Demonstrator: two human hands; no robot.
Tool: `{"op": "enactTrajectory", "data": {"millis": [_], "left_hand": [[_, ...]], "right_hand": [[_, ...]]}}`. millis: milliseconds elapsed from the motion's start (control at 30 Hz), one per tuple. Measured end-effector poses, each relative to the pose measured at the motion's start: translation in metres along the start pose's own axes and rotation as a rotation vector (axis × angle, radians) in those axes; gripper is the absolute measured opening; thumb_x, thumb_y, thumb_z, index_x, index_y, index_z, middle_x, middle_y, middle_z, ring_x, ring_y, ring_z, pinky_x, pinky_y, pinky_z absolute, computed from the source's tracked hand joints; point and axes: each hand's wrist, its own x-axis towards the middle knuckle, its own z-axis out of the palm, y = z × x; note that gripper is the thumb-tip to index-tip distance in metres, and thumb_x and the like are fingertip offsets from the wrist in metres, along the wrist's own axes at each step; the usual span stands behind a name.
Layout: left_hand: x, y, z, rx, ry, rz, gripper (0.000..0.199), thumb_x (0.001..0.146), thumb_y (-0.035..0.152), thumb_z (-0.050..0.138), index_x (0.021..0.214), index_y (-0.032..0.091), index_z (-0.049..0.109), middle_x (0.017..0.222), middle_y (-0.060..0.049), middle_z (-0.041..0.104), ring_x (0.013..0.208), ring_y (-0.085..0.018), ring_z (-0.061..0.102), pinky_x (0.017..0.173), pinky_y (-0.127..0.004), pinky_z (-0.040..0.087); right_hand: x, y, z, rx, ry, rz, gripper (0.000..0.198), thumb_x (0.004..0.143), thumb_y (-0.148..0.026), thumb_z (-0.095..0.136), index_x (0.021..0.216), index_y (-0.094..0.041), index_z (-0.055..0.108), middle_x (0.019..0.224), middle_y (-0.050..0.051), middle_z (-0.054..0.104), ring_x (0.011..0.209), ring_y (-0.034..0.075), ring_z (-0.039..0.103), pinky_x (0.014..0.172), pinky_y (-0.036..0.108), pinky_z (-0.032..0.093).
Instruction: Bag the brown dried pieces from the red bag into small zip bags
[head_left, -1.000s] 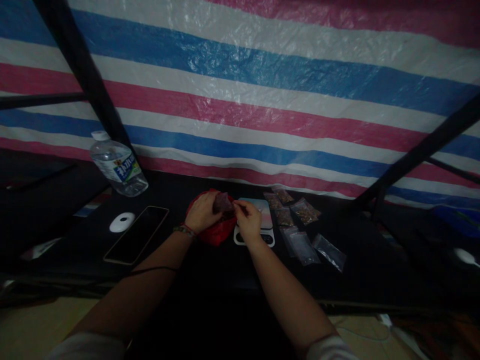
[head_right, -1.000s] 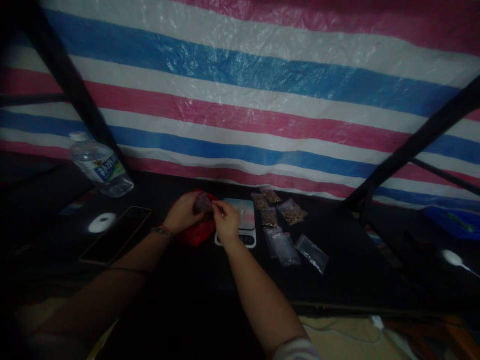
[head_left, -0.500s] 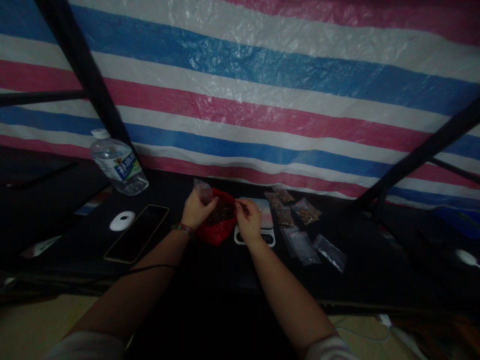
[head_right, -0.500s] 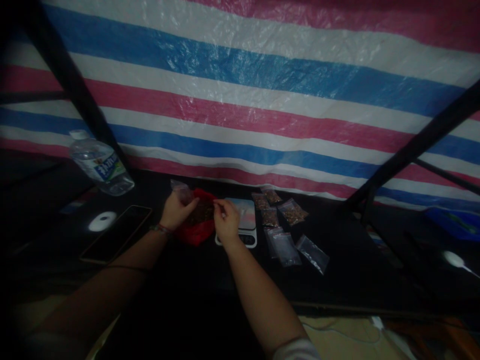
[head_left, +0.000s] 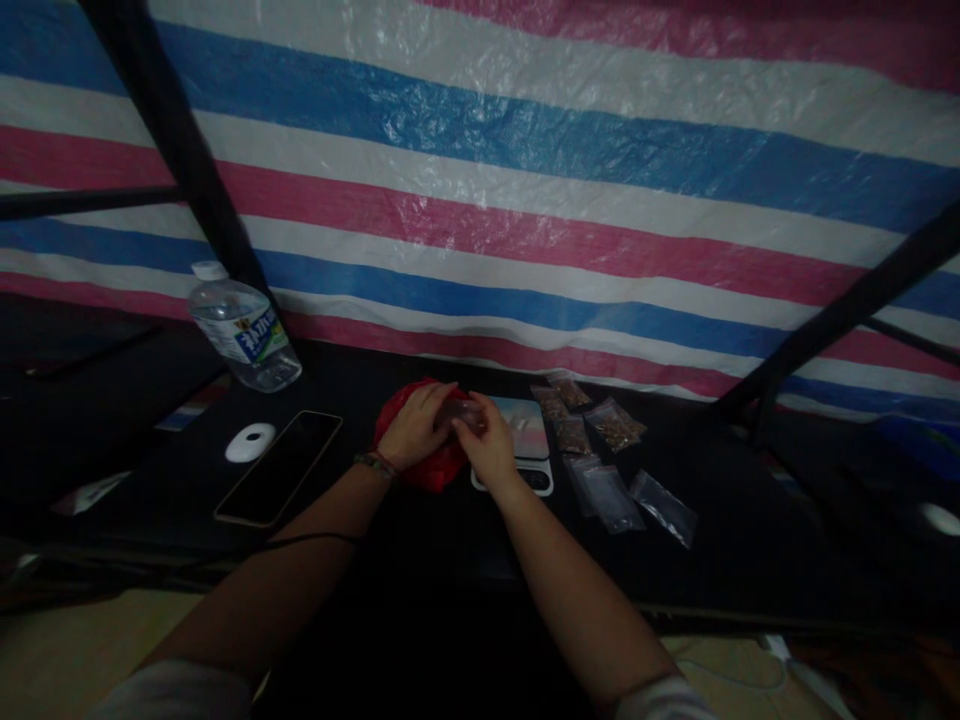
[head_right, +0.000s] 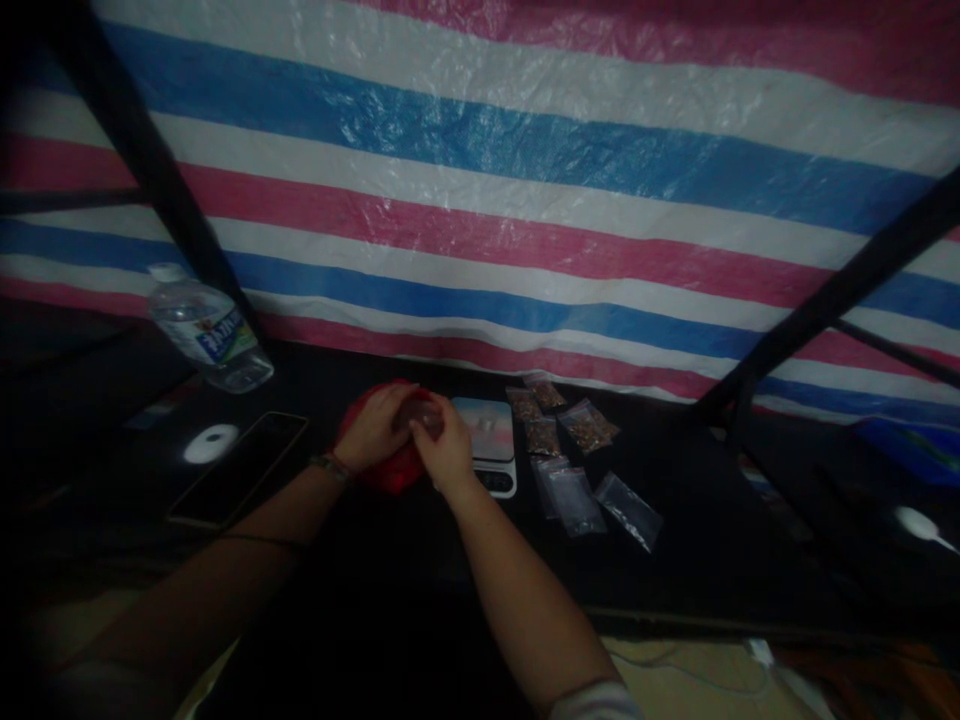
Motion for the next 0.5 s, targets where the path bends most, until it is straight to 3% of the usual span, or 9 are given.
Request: {"op": "enactTrajectory", "data": {"millis": [67,167,267,367,500], "left_hand": [[-0.001,0.001,-0.003,-0.152,0.008,0.001,0.069,0.074,0.029,0.066,0.137,0.018,0.038,0.136,-0.014,0.047,0.126,-0.030,0.044,0.106,-0.048,0.037],[-0.003,0.000,-0.009,-0.531,0.030,-0.098,0.093,0.066,0.040,0.075,0.142,0.020,0.026,0.139,-0.019,0.042,0.114,-0.030,0.055,0.092,-0.046,0.049],[-0.002,-0.003,-0.011,-0.820,-0.018,-0.256,0.078,0.072,0.044,0.070,0.137,0.018,0.035,0.122,-0.017,0.058,0.098,-0.027,0.064,0.081,-0.041,0.054],[-0.001,-0.007,-0.009,-0.847,0.023,-0.376,0.061,0.074,0.043,0.067,0.125,0.014,0.049,0.103,-0.012,0.066,0.091,-0.024,0.066,0.080,-0.038,0.054],[0.001,-0.011,-0.005,-0.799,0.135,-0.435,0.062,0.075,0.040,0.067,0.128,0.017,0.045,0.085,-0.005,0.066,0.075,-0.018,0.066,0.071,-0.033,0.055]], "right_hand": [[0.003,0.003,-0.001,0.042,0.047,0.031,0.026,0.079,-0.028,0.060,0.104,-0.022,0.062,0.102,0.005,0.068,0.095,0.020,0.064,0.089,0.037,0.050],[0.006,0.005,-0.001,0.272,0.052,0.105,0.023,0.079,-0.028,0.059,0.101,-0.021,0.062,0.100,0.004,0.070,0.093,0.019,0.066,0.088,0.036,0.051],[0.007,0.003,0.001,0.443,0.041,0.172,0.029,0.073,-0.030,0.065,0.101,-0.021,0.060,0.099,0.004,0.070,0.091,0.019,0.066,0.083,0.034,0.054],[0.006,0.002,0.002,0.496,0.044,0.227,0.029,0.072,-0.033,0.067,0.096,-0.020,0.060,0.094,0.004,0.070,0.082,0.018,0.067,0.075,0.032,0.055],[0.008,0.005,0.000,0.523,0.126,0.307,0.028,0.072,-0.035,0.066,0.094,-0.020,0.058,0.079,0.001,0.067,0.061,0.014,0.062,0.057,0.027,0.053]]}}
